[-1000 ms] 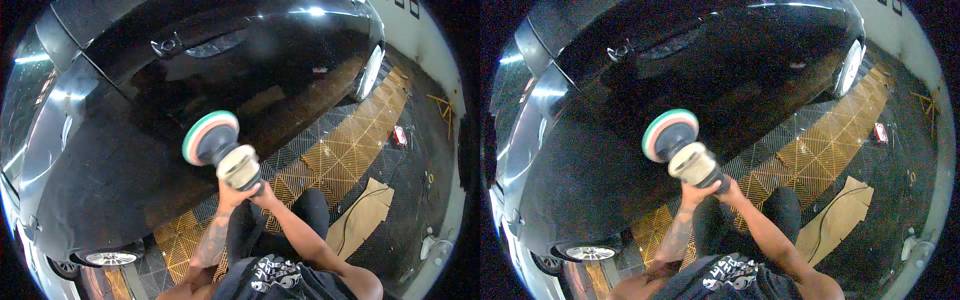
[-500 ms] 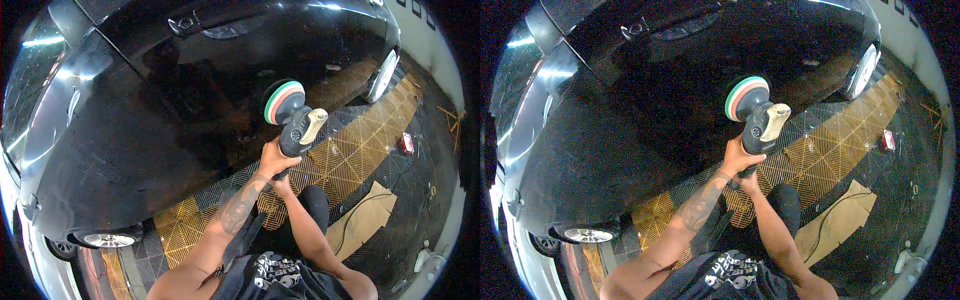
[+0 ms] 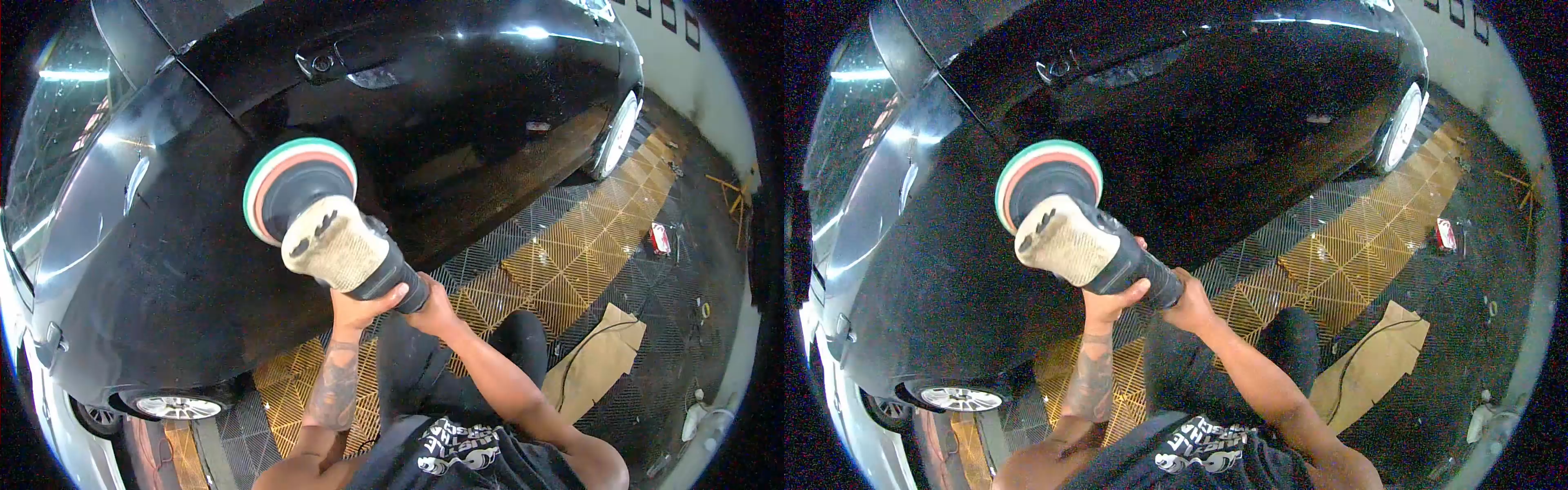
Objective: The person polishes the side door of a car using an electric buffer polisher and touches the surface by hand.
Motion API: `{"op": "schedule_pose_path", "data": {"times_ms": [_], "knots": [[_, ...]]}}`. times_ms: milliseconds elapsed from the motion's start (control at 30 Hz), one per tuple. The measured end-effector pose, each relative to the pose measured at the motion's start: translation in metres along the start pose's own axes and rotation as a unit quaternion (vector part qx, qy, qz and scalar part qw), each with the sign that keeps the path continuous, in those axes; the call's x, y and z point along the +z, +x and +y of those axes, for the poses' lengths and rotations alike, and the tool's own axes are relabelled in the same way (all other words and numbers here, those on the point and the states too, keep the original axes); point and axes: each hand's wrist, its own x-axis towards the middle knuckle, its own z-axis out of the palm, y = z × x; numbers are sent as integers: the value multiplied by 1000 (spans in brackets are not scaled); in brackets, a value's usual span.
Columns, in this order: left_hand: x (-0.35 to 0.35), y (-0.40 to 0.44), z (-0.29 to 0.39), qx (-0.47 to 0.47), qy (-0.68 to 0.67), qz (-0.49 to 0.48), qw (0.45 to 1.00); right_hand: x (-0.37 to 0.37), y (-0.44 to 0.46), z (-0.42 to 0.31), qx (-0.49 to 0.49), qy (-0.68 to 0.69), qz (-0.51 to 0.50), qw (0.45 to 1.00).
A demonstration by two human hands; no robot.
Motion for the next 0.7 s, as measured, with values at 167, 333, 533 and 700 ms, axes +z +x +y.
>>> {"op": "schedule_pose_path", "data": {"times_ms": [167,333,533,700], "knots": [[65,40,25,14,62,-54,997,-35,-5,7,104,10,11,994],[116,71,33,-46,281,-145,948,-71,-17,61,118,149,89,978],[97,74,97,403,265,-2,876,-79,-14,16,100,106,85,986],[76,105,124,453,295,-13,841,-38,-10,-13,104,65,19,992]]}}
